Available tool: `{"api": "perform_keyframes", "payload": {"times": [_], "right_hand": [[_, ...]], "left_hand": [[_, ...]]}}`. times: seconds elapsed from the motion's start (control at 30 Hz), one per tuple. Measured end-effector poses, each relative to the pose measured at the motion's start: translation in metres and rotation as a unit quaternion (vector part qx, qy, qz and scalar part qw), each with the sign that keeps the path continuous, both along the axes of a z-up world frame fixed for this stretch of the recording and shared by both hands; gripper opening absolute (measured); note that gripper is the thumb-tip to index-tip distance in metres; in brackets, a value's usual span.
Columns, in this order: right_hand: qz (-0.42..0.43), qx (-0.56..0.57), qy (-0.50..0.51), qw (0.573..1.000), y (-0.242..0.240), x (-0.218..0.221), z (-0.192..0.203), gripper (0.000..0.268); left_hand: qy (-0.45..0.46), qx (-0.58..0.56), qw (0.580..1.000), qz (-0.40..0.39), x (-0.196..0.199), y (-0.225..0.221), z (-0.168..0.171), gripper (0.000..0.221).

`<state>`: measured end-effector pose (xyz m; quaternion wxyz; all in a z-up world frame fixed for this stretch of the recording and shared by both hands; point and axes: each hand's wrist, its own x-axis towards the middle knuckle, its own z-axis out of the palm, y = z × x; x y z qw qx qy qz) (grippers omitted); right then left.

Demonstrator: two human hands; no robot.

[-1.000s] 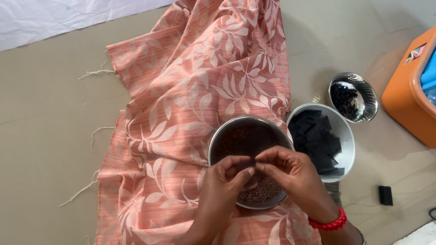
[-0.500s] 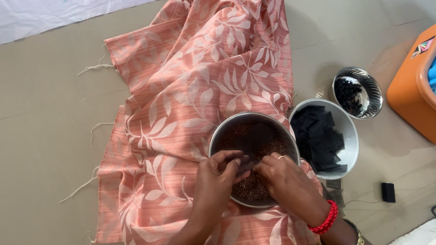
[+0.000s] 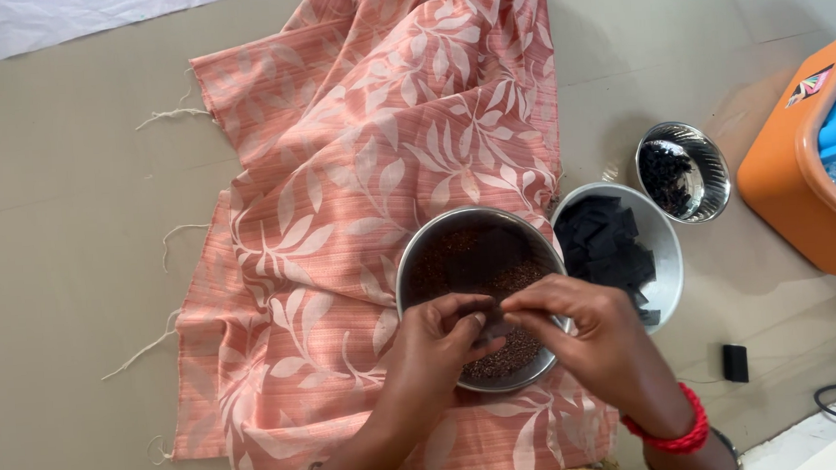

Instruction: Sorting impurities out of a bowl of seeds by hand.

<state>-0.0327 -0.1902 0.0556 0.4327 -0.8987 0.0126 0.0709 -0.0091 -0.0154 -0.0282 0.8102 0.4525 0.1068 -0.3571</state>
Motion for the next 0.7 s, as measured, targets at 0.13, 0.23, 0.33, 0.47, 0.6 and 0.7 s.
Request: {"api": "perform_keyframes", "payload": {"times": [0.13, 0.23, 0.33, 0.47, 0.6, 0.7], "right_hand": [[0.055, -0.072, -0.036, 0.995, 0.008, 0.001, -0.004, 0.024], [0.072, -0.079, -0.081, 0.991, 0.007, -0.003, -0.005, 0.028], [0.045, -0.087, -0.066, 0.993, 0.006, -0.005, -0.002, 0.023], [0.026, -0.088, -0.068, 0.994, 0.004, -0.004, 0.004, 0.024], [0.042, -0.07, -0.084, 0.993, 0.002, -0.006, 0.003, 0.025], [-0.002, 0.036, -0.013, 0.999, -0.005, -0.01, -0.012, 0.023]], "left_hand": [[0.003, -0.034, 0.999, -0.006, -0.001, -0.001, -0.006, 0.027], [0.013, -0.047, 0.999, 0.0, -0.002, -0.001, -0.012, 0.026], [0.026, -0.079, 0.996, 0.01, -0.002, 0.0, -0.012, 0.025], [0.051, -0.076, 0.996, 0.003, 0.0, 0.001, -0.002, 0.024], [0.041, -0.082, 0.995, 0.027, 0.0, 0.003, 0.001, 0.023], [0.021, -0.087, 0.995, 0.04, -0.001, 0.0, 0.001, 0.023]]}}
